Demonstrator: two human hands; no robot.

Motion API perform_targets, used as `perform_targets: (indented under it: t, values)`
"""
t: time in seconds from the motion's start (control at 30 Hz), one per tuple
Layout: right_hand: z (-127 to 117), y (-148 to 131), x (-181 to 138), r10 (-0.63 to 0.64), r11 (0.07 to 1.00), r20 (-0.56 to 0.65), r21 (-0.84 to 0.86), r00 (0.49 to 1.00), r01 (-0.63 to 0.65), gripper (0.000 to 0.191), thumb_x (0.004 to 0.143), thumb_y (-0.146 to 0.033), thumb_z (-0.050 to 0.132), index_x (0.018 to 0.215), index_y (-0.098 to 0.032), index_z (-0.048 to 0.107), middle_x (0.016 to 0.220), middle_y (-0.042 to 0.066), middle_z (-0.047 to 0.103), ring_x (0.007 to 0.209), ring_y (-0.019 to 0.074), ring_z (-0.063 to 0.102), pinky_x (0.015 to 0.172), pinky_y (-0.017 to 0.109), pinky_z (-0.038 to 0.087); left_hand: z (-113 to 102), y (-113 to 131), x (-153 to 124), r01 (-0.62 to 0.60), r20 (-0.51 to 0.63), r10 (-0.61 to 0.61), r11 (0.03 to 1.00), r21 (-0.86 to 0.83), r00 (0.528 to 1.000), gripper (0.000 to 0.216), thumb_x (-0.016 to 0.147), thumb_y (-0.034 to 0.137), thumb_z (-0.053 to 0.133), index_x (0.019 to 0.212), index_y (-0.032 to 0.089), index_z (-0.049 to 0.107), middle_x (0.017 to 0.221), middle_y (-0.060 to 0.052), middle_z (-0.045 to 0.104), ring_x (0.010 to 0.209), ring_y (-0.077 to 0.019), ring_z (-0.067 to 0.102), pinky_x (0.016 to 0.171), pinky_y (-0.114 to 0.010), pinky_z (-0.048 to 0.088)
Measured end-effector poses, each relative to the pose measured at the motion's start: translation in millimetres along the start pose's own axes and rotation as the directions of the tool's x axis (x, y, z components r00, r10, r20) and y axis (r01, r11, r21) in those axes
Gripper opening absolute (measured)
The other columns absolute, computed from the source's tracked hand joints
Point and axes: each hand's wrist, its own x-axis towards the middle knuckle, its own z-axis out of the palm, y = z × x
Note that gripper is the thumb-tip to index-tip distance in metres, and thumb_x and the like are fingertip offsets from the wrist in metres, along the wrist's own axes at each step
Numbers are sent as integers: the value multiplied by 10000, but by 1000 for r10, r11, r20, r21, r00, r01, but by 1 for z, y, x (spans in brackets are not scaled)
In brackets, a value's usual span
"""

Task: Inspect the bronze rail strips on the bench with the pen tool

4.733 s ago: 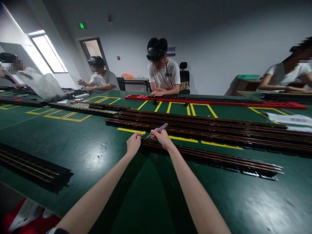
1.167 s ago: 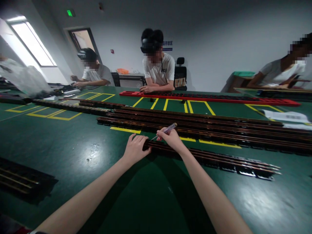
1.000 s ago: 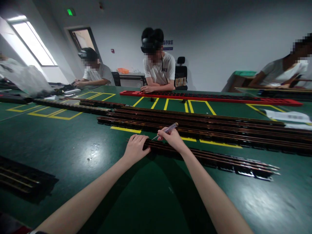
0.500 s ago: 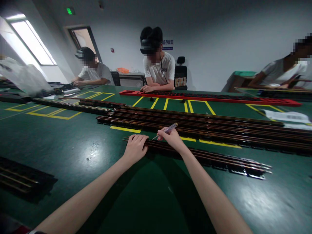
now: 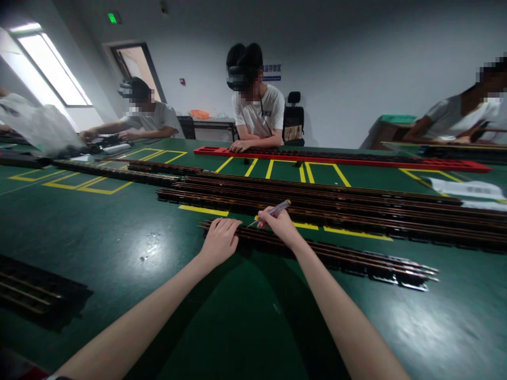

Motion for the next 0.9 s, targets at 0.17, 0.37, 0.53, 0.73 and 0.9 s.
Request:
perform_targets:
  t: [0.17, 0.37, 0.53, 0.73, 0.9]
  values:
    - [-2, 3, 1, 35, 999, -30, 31, 999, -34, 326, 684, -487, 692, 621, -176, 618, 547, 7, 609, 547, 130, 580, 608, 285, 481, -1, 0, 0, 4, 14, -4, 1000, -1, 1000, 342, 819, 97, 437, 1100, 147, 625, 1103, -85, 688, 1056, -225, 595, 995, -413, 378]
    - [-1, 5, 2, 44, 999, -79, 34, 996, -42, 423, 649, -594, 684, 607, -179, 611, 528, 17, 596, 529, 132, 562, 575, 285, 461, -1, 0, 0, 1, 24, -1, 1000, 4, 1000, 360, 799, 102, 442, 1102, 160, 627, 1101, -94, 685, 1056, -242, 587, 972, -427, 392]
    - [1, 3, 1, -1, 1000, -47, 9, 999, 1, 455, 647, -630, 677, 688, -179, 634, 624, 32, 652, 585, 138, 575, 584, 280, 447, -2, 0, 1, 1, 11, -1, 1000, 0, 1000, 372, 786, 86, 447, 1097, 174, 632, 1092, -92, 687, 1051, -241, 591, 970, -436, 402]
    - [1, 3, 1, 7, 1000, 5, -26, 1000, -7, 391, 678, -566, 681, 683, -178, 634, 626, 24, 653, 605, 140, 582, 597, 278, 442, -2, 0, 1, -2, 19, 2, 1000, 7, 1000, 355, 805, 95, 444, 1098, 176, 628, 1099, -84, 685, 1057, -240, 588, 968, -422, 395]
    - [1, 3, 1, 11, 1000, -26, -1, 1000, -12, 366, 671, -541, 681, 637, -184, 610, 588, 6, 630, 589, 133, 572, 604, 279, 443, -2, 0, 1, -3, 27, 2, 1000, 8, 1000, 348, 813, 101, 439, 1100, 164, 626, 1102, -87, 684, 1060, -239, 587, 969, -418, 392]
